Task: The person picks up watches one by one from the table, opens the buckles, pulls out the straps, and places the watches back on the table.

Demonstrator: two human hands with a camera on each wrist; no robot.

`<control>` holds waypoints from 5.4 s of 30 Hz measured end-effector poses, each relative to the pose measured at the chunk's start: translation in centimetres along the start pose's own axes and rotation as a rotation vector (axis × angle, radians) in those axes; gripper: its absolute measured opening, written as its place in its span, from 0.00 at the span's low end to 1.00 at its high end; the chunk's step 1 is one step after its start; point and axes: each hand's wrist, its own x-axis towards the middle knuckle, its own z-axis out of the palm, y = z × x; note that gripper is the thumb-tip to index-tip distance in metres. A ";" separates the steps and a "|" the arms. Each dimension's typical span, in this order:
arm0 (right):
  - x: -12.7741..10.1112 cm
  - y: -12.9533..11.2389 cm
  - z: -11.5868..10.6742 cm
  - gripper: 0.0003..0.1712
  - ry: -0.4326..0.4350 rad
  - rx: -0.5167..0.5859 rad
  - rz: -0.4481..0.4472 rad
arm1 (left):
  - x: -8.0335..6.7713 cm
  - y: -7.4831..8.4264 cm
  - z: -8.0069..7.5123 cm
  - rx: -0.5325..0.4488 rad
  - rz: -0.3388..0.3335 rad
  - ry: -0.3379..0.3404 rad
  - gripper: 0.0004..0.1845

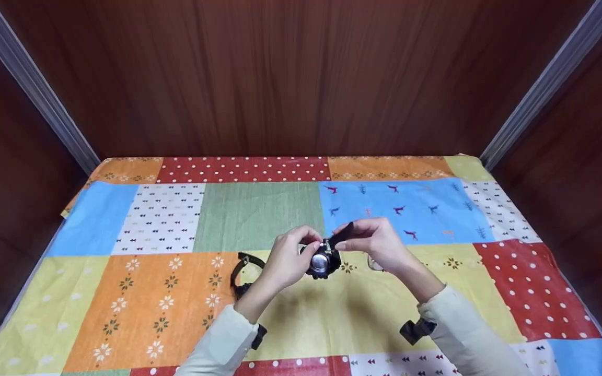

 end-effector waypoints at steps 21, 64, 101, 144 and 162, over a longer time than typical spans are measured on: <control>0.2 -0.8 0.0 0.17 0.017 -0.027 0.022 | -0.2 -0.8 -0.6 0.060 -0.051 0.028 0.11; 0.4 -0.2 0.8 0.13 -0.103 -0.423 -0.013 | -0.3 -1.0 -0.8 0.154 -0.050 -0.025 0.11; 0.1 0.5 0.1 0.16 -0.076 -0.227 0.092 | -0.5 -1.5 -1.1 0.116 0.041 -0.023 0.06; -0.1 1.1 -0.4 0.21 -0.043 0.100 0.150 | -0.4 -2.0 -1.9 0.051 0.086 -0.048 0.07; -0.3 0.8 -1.2 0.20 -0.016 0.126 0.114 | -0.1 -2.1 -2.5 -0.045 0.071 -0.042 0.10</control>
